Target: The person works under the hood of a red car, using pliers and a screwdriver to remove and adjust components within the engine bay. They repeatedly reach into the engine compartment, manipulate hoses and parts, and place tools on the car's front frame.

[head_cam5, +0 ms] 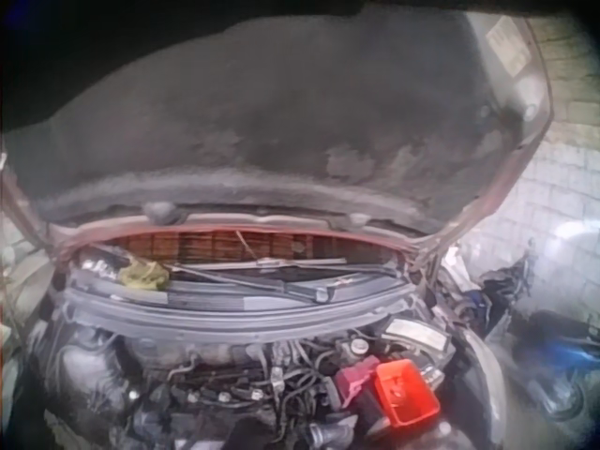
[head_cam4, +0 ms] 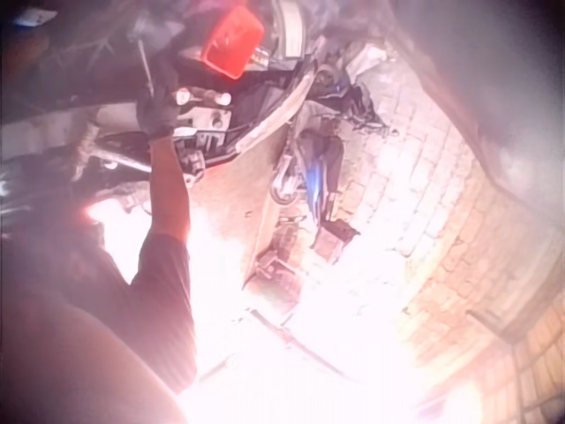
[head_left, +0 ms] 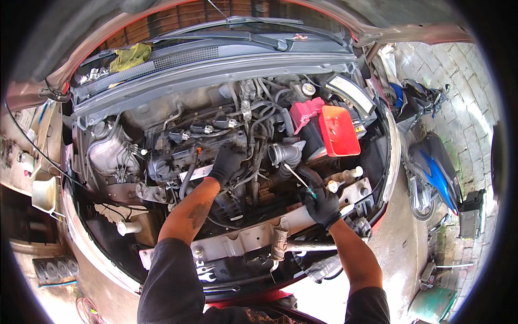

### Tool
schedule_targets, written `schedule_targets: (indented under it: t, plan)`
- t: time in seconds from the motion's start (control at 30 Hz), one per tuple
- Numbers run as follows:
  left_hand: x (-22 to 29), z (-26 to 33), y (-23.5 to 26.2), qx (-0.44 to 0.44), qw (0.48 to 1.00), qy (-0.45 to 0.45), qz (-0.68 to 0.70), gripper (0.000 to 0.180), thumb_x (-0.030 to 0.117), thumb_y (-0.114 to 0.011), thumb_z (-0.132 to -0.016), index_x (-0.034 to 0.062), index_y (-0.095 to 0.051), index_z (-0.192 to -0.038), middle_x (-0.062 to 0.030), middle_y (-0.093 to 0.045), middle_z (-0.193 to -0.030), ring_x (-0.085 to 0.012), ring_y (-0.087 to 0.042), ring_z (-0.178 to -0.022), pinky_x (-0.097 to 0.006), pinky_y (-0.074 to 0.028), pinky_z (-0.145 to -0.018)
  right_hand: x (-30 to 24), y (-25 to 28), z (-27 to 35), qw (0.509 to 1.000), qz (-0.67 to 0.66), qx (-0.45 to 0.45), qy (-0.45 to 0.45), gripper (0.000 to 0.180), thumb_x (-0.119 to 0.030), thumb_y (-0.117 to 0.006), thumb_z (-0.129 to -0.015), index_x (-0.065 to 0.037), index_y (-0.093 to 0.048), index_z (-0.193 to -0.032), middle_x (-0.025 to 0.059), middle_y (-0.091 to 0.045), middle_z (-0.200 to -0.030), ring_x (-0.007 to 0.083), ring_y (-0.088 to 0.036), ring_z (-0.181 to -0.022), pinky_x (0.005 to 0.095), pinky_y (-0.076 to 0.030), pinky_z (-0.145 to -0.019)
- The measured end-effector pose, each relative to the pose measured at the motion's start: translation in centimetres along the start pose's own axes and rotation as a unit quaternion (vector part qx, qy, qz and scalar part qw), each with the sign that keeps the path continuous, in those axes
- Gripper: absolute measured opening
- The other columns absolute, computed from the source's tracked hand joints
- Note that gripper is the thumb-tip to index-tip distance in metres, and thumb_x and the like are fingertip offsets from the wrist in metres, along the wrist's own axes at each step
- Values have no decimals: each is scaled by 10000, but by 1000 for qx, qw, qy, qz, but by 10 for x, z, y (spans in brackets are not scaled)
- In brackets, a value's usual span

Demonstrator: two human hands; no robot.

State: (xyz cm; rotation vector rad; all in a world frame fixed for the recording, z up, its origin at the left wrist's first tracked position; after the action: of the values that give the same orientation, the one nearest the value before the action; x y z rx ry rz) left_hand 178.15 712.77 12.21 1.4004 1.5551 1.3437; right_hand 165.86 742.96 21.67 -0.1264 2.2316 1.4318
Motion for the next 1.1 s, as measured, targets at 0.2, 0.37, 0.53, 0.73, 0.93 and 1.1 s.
schedule_targets:
  t: [0.2,0.37,0.53,0.73,0.93,1.1]
  plan:
    - [16,19,69,11,998,55,19,456,264,-728,-859,164,-692,-1302,-174,-642,-1287,-371,-595,-1226,-556,-413,-1065,12,-11,9,999,29,-9,-9,509,-139,-711,-880,-67,-562,-1361,205,-646,-1284,433,-665,-1018,539,-556,-811]
    - [-28,76,151,79,989,127,0,376,361,-701,-929,156,-708,-1244,-146,-661,-1240,-395,-612,-1164,-543,-460,-1006,17,-21,10,999,35,-18,-21,569,-171,-673,-903,-82,-512,-1441,199,-686,-1165,428,-685,-933,538,-555,-692]
    - [-19,163,226,90,975,199,42,361,281,-733,-909,104,-701,-1222,-162,-672,-1240,-422,-628,-1101,-520,-511,-962,4,-10,9,999,41,27,18,500,-269,-698,-942,-92,-569,-1391,221,-698,-1080,489,-669,-810,558,-543,-691]
    - [75,291,286,149,961,231,35,419,200,-756,-896,73,-670,-1286,-167,-671,-1225,-396,-623,-1072,-525,-498,-910,44,-29,10,997,26,-16,-67,421,-286,-716,-941,-123,-610,-1313,212,-733,-911,444,-708,-778,539,-552,-677]
    - [143,473,297,228,874,420,-93,489,229,-763,-927,3,-625,-1338,-232,-619,-1326,-440,-591,-1224,-531,-470,-1032,-69,22,17,994,-100,-28,-32,260,-241,-726,-957,-78,-681,-1154,174,-722,-847,375,-718,-752,459,-551,-663]
    - [154,534,276,324,823,452,-118,502,222,-702,-953,-14,-585,-1380,-263,-599,-1368,-470,-549,-1284,-559,-422,-1098,-260,21,76,963,-174,-61,198,283,-192,-772,-910,-46,-706,-1143,155,-682,-924,356,-687,-816,433,-552,-733]
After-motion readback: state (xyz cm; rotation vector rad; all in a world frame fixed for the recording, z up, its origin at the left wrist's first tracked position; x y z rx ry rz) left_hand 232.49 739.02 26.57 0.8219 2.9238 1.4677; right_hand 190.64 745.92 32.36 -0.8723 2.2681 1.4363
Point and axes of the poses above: each hand's wrist, its own z-axis away from the middle knuckle, its own y-axis out of the back of the hand, x = y × z, the point moved 9 cm from there along -z, towards the middle knuckle
